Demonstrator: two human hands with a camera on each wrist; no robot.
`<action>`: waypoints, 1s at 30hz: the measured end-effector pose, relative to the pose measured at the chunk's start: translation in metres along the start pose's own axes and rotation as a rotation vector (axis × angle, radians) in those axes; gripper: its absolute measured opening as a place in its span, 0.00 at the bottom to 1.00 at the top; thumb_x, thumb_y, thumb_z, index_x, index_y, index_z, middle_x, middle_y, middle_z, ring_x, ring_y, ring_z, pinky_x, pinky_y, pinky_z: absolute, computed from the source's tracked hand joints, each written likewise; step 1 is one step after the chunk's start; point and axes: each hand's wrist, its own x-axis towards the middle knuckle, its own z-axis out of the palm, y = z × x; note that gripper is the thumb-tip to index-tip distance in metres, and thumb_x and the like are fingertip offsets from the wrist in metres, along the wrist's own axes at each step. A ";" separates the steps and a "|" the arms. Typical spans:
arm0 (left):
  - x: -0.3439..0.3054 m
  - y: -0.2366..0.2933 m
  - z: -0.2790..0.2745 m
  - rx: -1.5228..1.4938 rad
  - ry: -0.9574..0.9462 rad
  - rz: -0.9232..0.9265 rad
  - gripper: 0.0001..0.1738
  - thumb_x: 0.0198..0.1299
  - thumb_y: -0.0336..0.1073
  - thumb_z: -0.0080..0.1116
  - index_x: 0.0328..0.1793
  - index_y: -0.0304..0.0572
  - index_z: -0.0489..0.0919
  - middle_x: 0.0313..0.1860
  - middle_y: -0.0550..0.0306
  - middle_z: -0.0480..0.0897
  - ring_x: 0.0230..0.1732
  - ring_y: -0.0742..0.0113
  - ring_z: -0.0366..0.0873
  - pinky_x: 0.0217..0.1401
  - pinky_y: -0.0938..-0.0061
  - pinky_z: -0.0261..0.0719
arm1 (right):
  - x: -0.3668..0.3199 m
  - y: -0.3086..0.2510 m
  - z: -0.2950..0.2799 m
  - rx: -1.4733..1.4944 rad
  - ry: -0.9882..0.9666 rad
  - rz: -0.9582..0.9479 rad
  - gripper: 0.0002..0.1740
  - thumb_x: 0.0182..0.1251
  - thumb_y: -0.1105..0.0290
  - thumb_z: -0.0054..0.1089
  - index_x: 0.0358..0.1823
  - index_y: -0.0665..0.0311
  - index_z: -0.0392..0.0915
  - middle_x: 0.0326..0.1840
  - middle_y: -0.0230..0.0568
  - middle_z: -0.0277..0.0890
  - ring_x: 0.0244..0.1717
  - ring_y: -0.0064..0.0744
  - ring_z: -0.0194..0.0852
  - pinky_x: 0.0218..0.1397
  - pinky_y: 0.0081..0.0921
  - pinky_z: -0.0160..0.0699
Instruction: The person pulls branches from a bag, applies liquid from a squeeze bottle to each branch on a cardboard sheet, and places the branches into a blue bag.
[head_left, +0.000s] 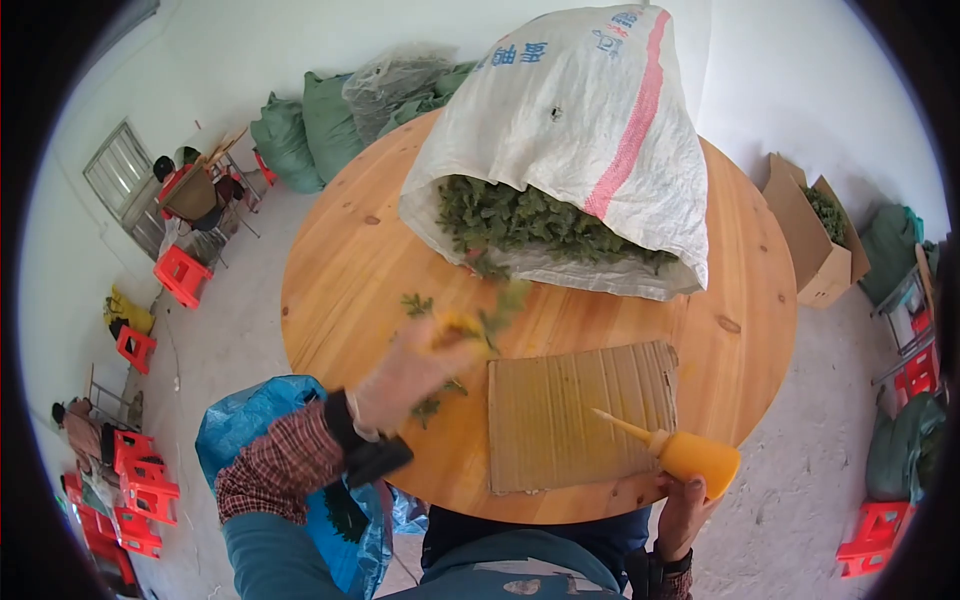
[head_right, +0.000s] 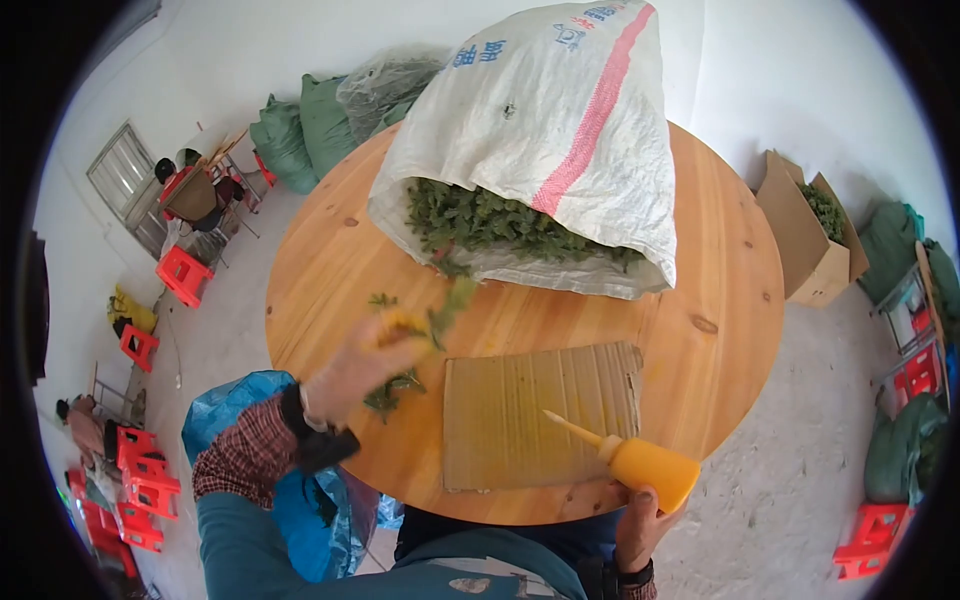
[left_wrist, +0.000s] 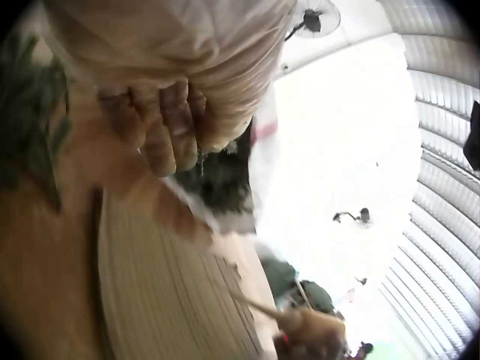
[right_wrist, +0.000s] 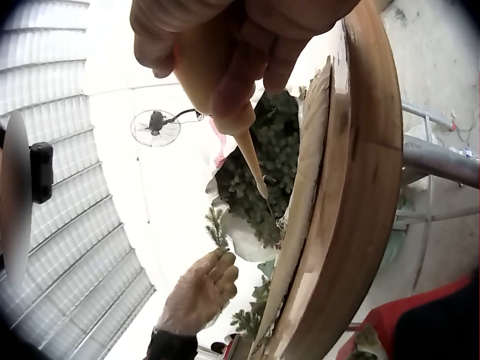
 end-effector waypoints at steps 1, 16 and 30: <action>-0.012 -0.002 0.019 -0.045 -0.022 0.006 0.14 0.64 0.35 0.62 0.53 0.37 0.80 0.38 0.62 0.84 0.37 0.80 0.77 0.39 0.78 0.76 | -0.001 -0.001 -0.003 0.006 -0.020 -0.009 0.40 0.61 0.41 0.66 0.59 0.69 0.67 0.46 0.46 0.78 0.36 0.32 0.82 0.37 0.24 0.82; -0.036 -0.002 0.031 1.131 -0.084 0.482 0.18 0.62 0.43 0.62 0.55 0.43 0.79 0.35 0.51 0.86 0.35 0.50 0.83 0.35 0.62 0.79 | -0.001 -0.007 -0.006 0.066 -0.005 -0.085 0.37 0.64 0.45 0.66 0.58 0.71 0.67 0.46 0.48 0.78 0.36 0.35 0.81 0.38 0.28 0.81; -0.040 -0.013 0.056 0.512 -0.190 0.234 0.19 0.61 0.37 0.63 0.57 0.42 0.79 0.39 0.54 0.84 0.36 0.54 0.82 0.38 0.64 0.79 | -0.001 -0.004 -0.009 0.072 -0.065 -0.102 0.34 0.69 0.46 0.61 0.60 0.70 0.67 0.44 0.46 0.78 0.34 0.30 0.79 0.42 0.27 0.80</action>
